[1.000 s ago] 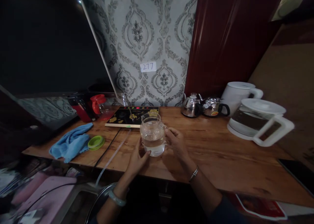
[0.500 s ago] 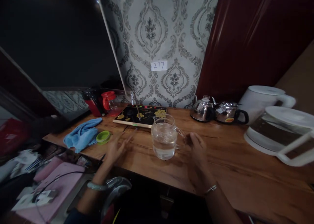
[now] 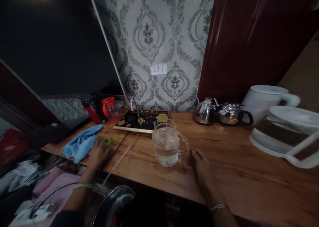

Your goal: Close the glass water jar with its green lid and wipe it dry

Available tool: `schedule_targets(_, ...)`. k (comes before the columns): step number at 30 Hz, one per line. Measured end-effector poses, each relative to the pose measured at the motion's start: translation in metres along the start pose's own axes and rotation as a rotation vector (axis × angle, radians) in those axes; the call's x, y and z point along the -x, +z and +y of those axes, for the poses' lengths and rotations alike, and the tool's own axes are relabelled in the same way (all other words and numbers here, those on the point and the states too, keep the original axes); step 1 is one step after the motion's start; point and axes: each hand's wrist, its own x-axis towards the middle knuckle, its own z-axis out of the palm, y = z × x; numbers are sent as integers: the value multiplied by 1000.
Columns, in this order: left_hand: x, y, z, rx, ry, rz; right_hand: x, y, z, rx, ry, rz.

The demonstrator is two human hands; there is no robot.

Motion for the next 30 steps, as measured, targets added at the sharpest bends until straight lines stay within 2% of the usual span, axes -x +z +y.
schedule_targets(2,-1,-1,-1,6,-10,11,-2,-4,5,-13,3,1)
schedule_targets(6,-3,-6,1,-17,-26,-55,-5,-10,13,2,16,-18)
schedule_targets(11,-4,-13,11,-92,-66,-95,-4,-8,12,19,35,-25)
schedule_targets(15,-5,-17,19,-103,-126,-89,1,-1,5,1,63,-26)
schedule_targets(18,-8,-17,17,-20,-115,-46,5,3,0,-7,55,-42)
schedule_targets(22,-12,-24,12,224,-142,21,8,6,-2,-9,44,-29)
schedule_targets(25,-5,-41,18,587,-216,55,6,6,-2,-13,6,9)
schedule_targets(27,7,-55,32,885,-271,28,5,6,-4,-27,-44,51)
schedule_targets(30,32,-73,61,1258,-249,-103,12,6,-11,-47,-167,192)
